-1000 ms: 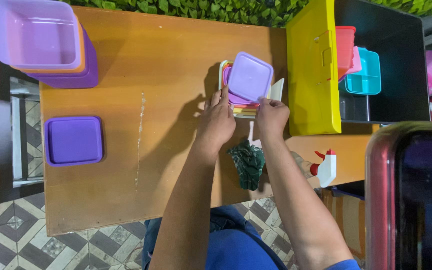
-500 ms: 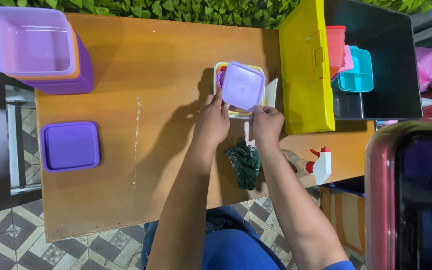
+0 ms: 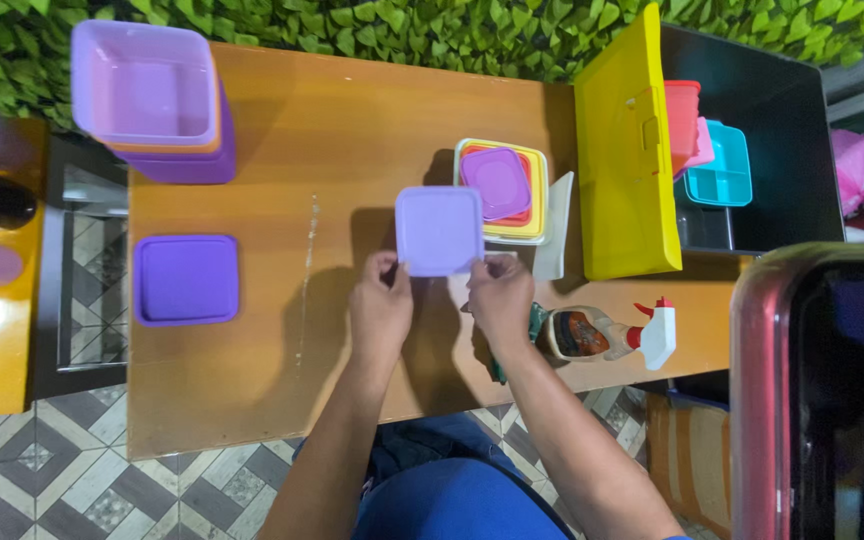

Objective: The person wipes the surfaces of several small plastic containers with a green cloth on a wooden table. They handle the containers one at a time, wiping each lid and sides, then placing them back on the table. A spray bottle is visible but not used during the clip.

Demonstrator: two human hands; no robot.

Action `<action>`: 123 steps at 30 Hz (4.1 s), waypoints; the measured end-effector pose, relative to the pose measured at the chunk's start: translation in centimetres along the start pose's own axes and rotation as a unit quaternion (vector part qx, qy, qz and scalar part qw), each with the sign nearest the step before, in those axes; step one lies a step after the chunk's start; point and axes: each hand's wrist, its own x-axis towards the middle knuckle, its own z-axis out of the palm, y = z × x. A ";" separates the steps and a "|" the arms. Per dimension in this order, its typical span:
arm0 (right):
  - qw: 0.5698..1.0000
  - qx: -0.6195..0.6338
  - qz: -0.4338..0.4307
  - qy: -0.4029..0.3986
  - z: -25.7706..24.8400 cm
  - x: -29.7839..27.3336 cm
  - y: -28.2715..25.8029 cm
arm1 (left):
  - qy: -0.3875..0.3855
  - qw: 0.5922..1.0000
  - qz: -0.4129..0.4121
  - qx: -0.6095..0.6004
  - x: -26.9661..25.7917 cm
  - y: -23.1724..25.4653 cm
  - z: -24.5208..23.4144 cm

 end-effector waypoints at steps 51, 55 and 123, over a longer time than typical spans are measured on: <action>0.945 0.008 -0.311 0.102 -18.0 -2.7 5.2 | -0.179 0.883 0.206 0.383 -1.4 -3.1 -9.2; 0.956 0.047 -0.288 0.032 -18.2 -7.0 2.4 | -0.185 0.878 0.194 0.396 -1.2 -3.5 -9.1; 0.887 -0.260 -0.376 0.071 -11.5 -13.3 12.9 | -0.200 0.871 0.218 0.391 -2.1 -3.8 -9.9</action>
